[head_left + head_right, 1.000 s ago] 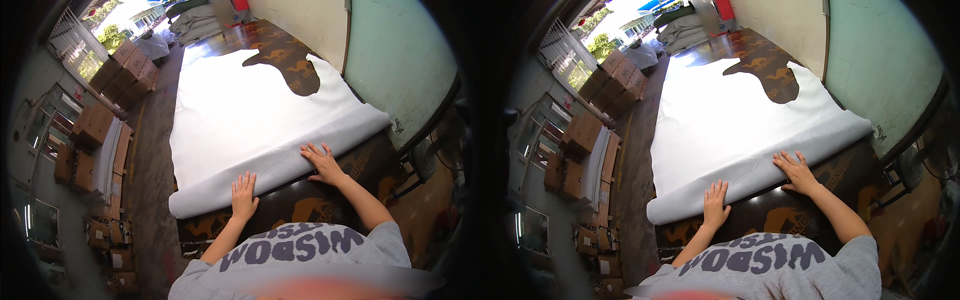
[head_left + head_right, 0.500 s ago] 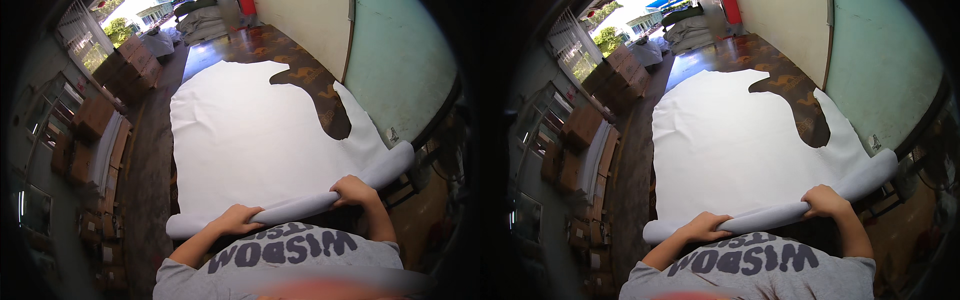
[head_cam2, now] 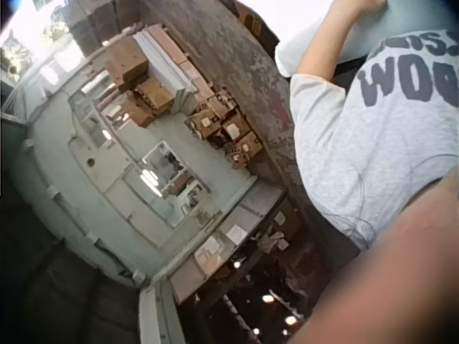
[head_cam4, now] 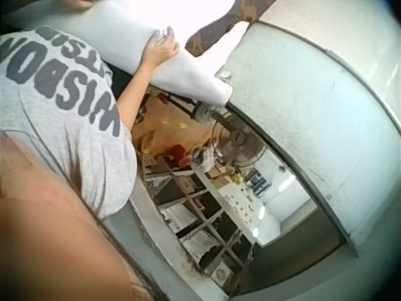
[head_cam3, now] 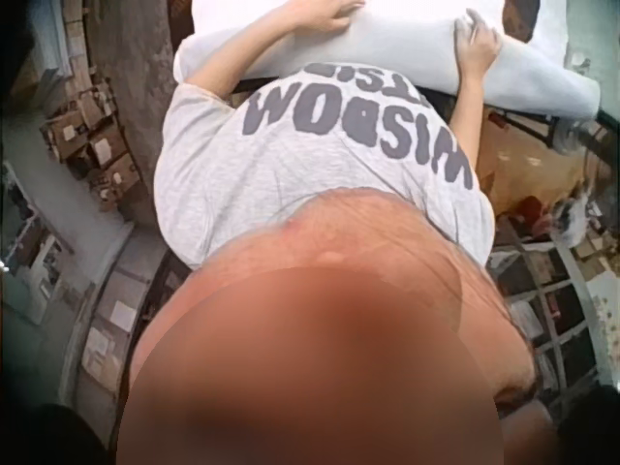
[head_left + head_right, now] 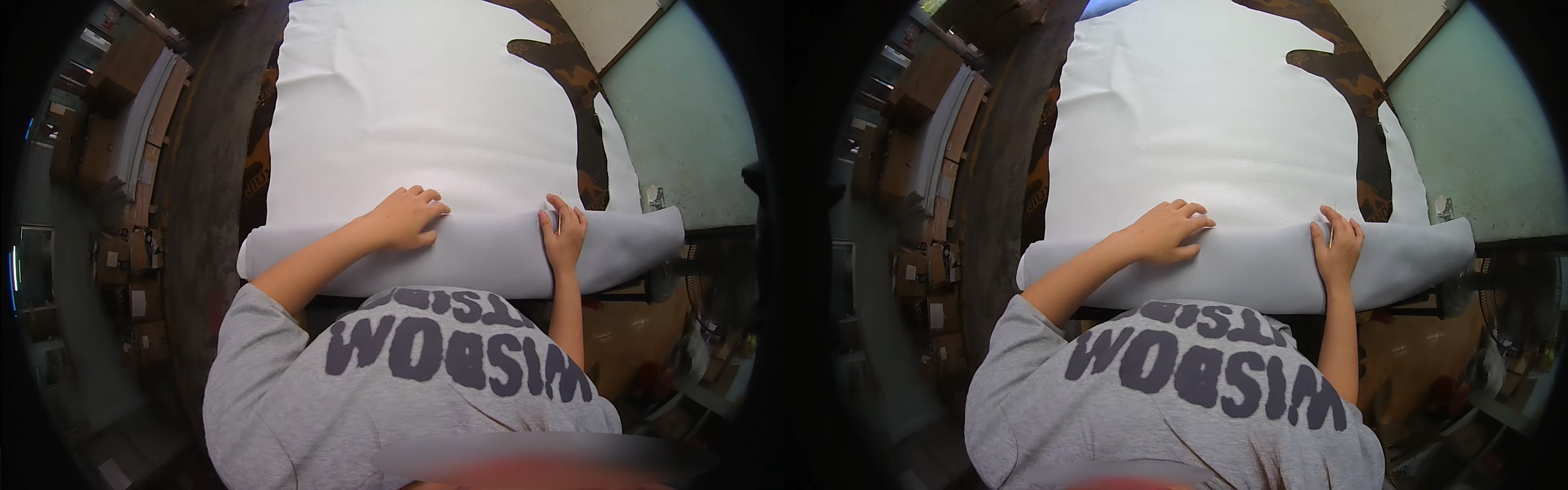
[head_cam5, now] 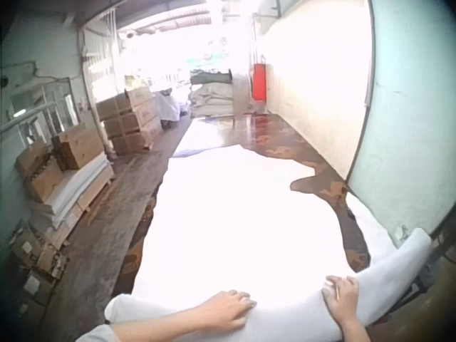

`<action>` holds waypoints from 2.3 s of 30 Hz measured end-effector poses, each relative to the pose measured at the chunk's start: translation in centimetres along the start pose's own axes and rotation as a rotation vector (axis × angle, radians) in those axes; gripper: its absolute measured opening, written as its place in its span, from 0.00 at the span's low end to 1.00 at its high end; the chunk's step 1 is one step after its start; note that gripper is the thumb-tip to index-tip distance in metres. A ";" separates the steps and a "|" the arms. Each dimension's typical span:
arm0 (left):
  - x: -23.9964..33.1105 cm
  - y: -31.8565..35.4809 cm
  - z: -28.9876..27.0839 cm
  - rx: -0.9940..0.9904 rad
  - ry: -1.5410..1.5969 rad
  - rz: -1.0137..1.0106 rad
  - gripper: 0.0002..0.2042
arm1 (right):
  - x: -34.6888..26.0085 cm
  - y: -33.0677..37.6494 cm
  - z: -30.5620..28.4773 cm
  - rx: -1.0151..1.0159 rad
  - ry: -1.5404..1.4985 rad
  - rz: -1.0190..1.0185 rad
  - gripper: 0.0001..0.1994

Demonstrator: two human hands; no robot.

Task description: The person uses a thin pencil-like tool to mark lines and small circles on a large white fabric laid on a table. They repeatedly roll and unroll the fabric to access new sections and continue marking. The camera is head-mounted and shows the hands and fabric throughout.

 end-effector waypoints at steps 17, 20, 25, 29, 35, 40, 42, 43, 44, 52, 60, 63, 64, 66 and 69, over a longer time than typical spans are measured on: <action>6.8 -8.4 3.8 0.263 0.442 0.264 0.25 | -19.3 -15.0 17.0 -0.473 -0.933 0.123 0.08; 7.2 -9.3 4.3 0.255 0.445 0.213 0.22 | -21.1 -19.2 21.1 -0.451 -0.933 0.138 0.08; 7.0 -9.8 4.6 0.410 0.527 0.157 0.19 | -22.4 -20.8 23.9 -0.413 -0.587 0.082 0.06; 7.5 -10.0 4.5 0.334 0.582 0.230 0.17 | -23.0 -18.2 23.0 -0.396 -0.588 0.053 0.08; 7.7 -11.1 5.4 0.221 0.652 0.210 0.22 | -25.9 -15.4 21.9 -0.569 -0.695 0.037 0.05; 8.2 -11.9 6.6 0.276 0.758 0.239 0.22 | -34.9 -14.0 25.2 -0.744 -0.896 -0.154 0.04; 8.3 -12.2 6.7 0.277 0.773 0.236 0.22 | -38.5 -13.7 27.0 -0.791 -0.906 -0.197 0.05; 8.3 -12.3 6.7 0.278 0.777 0.237 0.22 | -40.1 -13.9 27.8 -0.787 -0.874 -0.217 0.05; 8.3 -12.4 6.6 0.280 0.783 0.239 0.22 | -41.4 -14.0 28.6 -0.790 -0.837 -0.222 0.05; 9.1 -12.5 5.9 0.273 0.824 0.280 0.22 | -42.1 -15.7 28.6 -0.502 -0.592 -0.361 0.07; 8.4 -13.2 6.0 0.320 0.871 0.249 0.21 | -34.1 -16.1 25.4 -0.563 -0.627 -0.187 0.05; 8.4 -13.3 6.1 0.327 0.899 0.245 0.21 | -37.1 -12.9 25.8 -0.743 -0.879 -0.178 0.04; 8.3 -13.3 6.2 0.323 0.904 0.243 0.21 | -38.6 -11.2 25.9 -0.819 -0.926 -0.198 0.03; 8.2 -13.4 6.2 0.335 0.916 0.235 0.21 | -41.7 -8.6 25.5 -0.846 -0.944 -0.392 0.03; 8.2 -13.5 6.3 0.326 0.923 0.247 0.21 | -44.8 -5.9 24.3 -0.727 -0.843 -0.693 0.04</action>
Point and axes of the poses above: each hand's wrist, its own y-axis away from the middle knuckle, its own z-axis out of the palm, x = y × z, the point moved 8 cm from there along -y, towards the middle knuckle, and after that the axes turned 1 degree about x, right-handed, at the moved point
